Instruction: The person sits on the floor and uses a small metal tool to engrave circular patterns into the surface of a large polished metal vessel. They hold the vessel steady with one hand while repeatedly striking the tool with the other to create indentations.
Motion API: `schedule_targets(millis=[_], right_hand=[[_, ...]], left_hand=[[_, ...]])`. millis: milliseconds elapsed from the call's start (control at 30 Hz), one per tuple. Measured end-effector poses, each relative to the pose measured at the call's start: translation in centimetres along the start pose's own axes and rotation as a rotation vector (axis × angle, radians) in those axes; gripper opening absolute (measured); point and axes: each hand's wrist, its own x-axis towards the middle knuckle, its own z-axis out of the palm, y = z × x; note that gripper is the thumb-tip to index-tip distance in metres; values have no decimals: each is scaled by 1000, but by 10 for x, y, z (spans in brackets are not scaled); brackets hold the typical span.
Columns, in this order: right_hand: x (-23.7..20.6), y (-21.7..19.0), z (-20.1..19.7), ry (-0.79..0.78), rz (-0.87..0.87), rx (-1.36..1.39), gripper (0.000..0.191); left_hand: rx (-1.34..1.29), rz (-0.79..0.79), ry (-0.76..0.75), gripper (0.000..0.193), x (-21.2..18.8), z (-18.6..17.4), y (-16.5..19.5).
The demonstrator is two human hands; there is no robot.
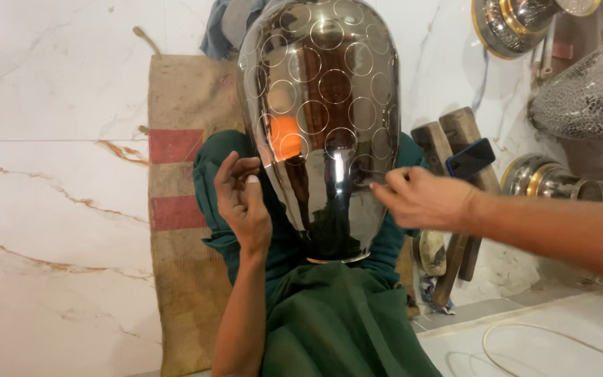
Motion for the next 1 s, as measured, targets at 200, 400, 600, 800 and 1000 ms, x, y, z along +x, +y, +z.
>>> schedule_targets(millis=[200,400,600,800,1000], right_hand=[[-19,14,43,-48,-4,207,18],[-65,-6,54,396,896,1382,53],[-86,-73,50,335,1033,1284,47],[-70,-99,55,390,928,879,47],[-67,-90,51,396,855,805,46]], left_hand=[[188,19,-164,41,-10,26,21],[762,265,-497,73,-41,81,43],[1084,411,-612,118,-66,113,26],[1129,436,-532,122,-73,112,8],[1127,451,-509,120,-75,112,3]])
